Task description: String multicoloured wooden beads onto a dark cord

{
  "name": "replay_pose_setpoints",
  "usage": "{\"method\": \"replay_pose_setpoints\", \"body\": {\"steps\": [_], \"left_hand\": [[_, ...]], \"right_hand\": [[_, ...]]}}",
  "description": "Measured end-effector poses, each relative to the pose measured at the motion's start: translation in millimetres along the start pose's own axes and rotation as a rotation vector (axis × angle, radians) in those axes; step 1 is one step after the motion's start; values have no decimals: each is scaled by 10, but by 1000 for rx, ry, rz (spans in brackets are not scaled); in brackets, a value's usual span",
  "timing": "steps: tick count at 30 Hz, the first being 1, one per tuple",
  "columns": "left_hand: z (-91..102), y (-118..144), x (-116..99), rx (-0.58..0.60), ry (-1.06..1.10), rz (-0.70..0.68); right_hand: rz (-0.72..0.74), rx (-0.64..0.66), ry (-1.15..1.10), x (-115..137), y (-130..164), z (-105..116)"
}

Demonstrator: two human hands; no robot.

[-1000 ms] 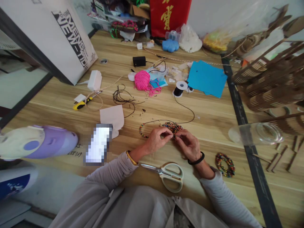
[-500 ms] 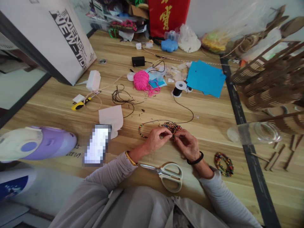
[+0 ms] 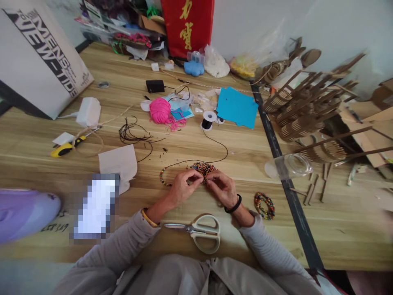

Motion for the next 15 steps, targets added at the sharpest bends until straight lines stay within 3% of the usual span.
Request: {"method": "replay_pose_setpoints", "body": {"steps": [15], "left_hand": [[0,-9,-25,4,2,6]], "right_hand": [[-81,11,-47,-51,-18,-27]]}}
Point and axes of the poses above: each hand's wrist, its own y-axis away from the middle knuckle, its own z-axis out of the back of the hand, x = y × z, the point moved 10 cm from there along -y, towards the middle knuckle, and after that the axes turned 10 degrees about -x, right-handed, at the moved point
